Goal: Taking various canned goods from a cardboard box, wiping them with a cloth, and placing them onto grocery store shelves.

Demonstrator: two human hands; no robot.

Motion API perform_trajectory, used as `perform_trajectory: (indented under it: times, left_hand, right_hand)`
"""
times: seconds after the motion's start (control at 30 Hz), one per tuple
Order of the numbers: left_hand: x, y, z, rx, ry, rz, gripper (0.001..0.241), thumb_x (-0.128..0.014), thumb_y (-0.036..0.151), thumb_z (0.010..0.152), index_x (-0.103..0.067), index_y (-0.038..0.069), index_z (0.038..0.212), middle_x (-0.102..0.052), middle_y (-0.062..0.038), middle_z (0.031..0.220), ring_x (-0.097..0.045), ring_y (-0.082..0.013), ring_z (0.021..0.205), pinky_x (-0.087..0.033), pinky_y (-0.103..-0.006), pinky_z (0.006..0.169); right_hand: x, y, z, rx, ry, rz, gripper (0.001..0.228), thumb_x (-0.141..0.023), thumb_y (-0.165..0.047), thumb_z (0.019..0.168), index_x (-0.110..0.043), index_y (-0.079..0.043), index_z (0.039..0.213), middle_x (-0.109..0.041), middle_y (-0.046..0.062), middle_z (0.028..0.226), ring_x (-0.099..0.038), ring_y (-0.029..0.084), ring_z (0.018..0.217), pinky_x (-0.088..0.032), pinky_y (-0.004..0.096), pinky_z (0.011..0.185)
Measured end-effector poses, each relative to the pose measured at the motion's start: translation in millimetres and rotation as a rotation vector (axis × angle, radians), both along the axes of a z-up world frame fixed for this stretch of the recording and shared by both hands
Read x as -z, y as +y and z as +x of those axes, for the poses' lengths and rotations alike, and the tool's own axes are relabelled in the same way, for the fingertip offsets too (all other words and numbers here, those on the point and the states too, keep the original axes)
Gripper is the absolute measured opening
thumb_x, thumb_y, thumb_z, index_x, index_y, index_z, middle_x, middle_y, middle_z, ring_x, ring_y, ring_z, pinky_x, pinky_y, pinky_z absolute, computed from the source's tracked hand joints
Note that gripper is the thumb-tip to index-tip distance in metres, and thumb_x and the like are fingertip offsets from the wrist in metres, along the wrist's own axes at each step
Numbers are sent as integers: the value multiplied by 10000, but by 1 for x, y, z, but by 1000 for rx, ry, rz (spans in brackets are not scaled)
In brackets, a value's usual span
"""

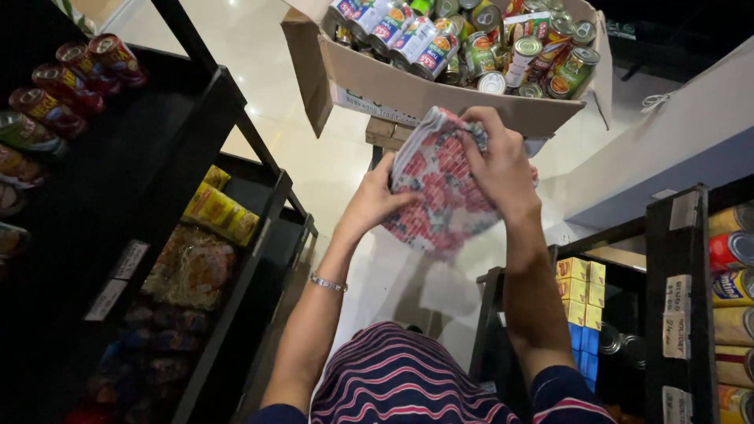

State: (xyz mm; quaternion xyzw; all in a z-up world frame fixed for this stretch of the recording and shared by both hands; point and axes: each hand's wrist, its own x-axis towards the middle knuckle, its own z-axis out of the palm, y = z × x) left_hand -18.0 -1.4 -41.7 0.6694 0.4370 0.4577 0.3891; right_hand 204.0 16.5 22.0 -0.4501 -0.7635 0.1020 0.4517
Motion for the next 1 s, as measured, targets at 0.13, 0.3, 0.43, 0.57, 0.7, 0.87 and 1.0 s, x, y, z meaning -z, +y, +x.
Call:
perform_trajectory:
  times: [0.13, 0.3, 0.43, 0.57, 0.7, 0.87, 1.0]
  left_hand:
    - [60, 24, -25, -42, 145, -263, 348, -795, 271, 955, -690, -7, 1136, -680, -165, 873, -620, -175, 756, -533, -397, 701]
    - [63, 17, -27, 311, -163, -191, 525, -806, 96, 851, -563, 51, 1314, -667, -11, 1073, -643, -124, 971, -571, -304, 840]
    - [103, 18, -31, 392, -250, -231, 468, -697, 116, 910, -556, 61, 1353, -658, 19, 1157, -630, -115, 1024, -589, -312, 845]
    - [100, 15, -50, 175, -245, -297, 394, -621, 196, 1066, -591, 45, 1429, -627, -79, 1121, -562, -166, 999, -469, -347, 877]
    - [138, 30, -63, 427, -246, -384, 440, -554, 273, 1096, -595, 51, 1474, -686, -64, 1352, -616, -115, 1207, -485, -312, 1089]
    - [70, 2, -42, 542, -234, -361, 689, -758, 233, 844, -480, 67, 1452, -646, -83, 1322, -615, -175, 1201, -504, -357, 1026]
    - [88, -7, -28, 442, -76, -264, 644, -712, 330, 963, -530, 49, 1513, -692, -81, 1361, -627, -195, 1261, -495, -365, 1097]
  right_hand:
    - [0, 4, 12, 87, -57, -26, 246, -744, -137, 995, -621, -56, 1193, -722, 197, 932, -729, 358, 797, -539, 438, 663]
    - [4, -1, 8, 98, 179, -186, 189, -713, -113, 1008, -622, -58, 1164, -715, 147, 812, -684, 245, 715, -528, 378, 634]
    - [4, -1, 17, 54, 117, -66, 202, -731, -109, 995, -618, -40, 1148, -738, 149, 877, -739, 216, 782, -551, 357, 681]
    - [20, 4, 30, 151, 94, -132, 213, -704, -117, 997, -619, -41, 1177, -740, 155, 897, -737, 162, 801, -551, 347, 668]
    - [26, -3, 28, 95, 144, -272, 208, -710, -127, 987, -650, -60, 1175, -756, 110, 958, -720, 154, 842, -564, 328, 702]
    - [32, -6, 20, -232, 134, -416, 259, -732, -98, 954, -648, -57, 1196, -740, 78, 1010, -687, 151, 862, -556, 293, 716]
    - [26, -2, 30, -445, 324, -654, 414, -705, -72, 942, -573, -46, 1334, -740, 55, 1041, -704, 94, 902, -575, 253, 766]
